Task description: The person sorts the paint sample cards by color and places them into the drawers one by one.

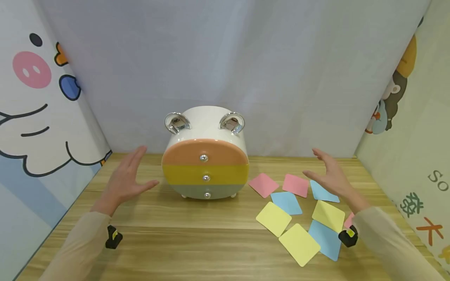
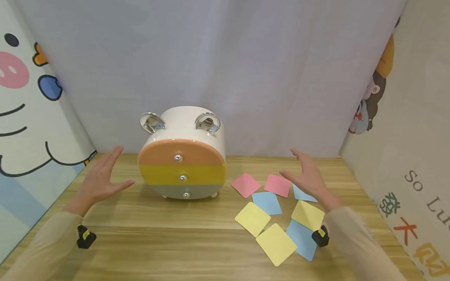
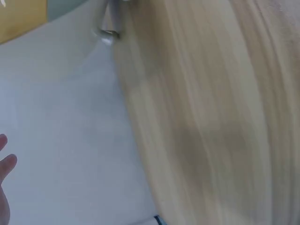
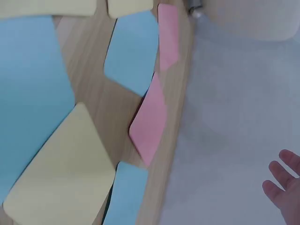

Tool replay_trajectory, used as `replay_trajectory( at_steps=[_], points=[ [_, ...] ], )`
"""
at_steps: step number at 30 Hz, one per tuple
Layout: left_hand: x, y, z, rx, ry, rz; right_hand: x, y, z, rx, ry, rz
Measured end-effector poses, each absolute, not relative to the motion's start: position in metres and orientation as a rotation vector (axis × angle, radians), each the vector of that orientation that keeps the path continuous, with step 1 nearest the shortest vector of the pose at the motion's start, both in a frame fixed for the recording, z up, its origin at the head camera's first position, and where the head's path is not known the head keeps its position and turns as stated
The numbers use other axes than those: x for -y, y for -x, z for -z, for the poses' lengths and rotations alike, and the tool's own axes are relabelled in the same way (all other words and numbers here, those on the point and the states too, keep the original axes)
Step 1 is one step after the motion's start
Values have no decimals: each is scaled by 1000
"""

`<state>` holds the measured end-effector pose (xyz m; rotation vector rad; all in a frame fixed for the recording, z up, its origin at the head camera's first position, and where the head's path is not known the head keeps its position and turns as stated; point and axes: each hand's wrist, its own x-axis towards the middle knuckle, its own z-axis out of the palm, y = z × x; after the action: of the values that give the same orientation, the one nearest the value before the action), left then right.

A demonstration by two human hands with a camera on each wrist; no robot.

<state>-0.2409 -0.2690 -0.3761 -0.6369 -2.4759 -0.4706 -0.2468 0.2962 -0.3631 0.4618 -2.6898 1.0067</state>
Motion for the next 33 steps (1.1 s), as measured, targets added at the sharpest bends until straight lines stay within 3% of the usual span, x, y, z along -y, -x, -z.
replay_trajectory(
  at_steps=[12, 22, 33],
  points=[
    [236, 240, 346, 2288, 800, 454, -202, 230, 336, 2428, -627, -1315],
    [223, 245, 343, 2259, 823, 447, -123, 211, 317, 2222, -607, -1615],
    [220, 248, 341, 2204, 853, 483, -69, 191, 304, 2111, -593, -1734]
  ],
)
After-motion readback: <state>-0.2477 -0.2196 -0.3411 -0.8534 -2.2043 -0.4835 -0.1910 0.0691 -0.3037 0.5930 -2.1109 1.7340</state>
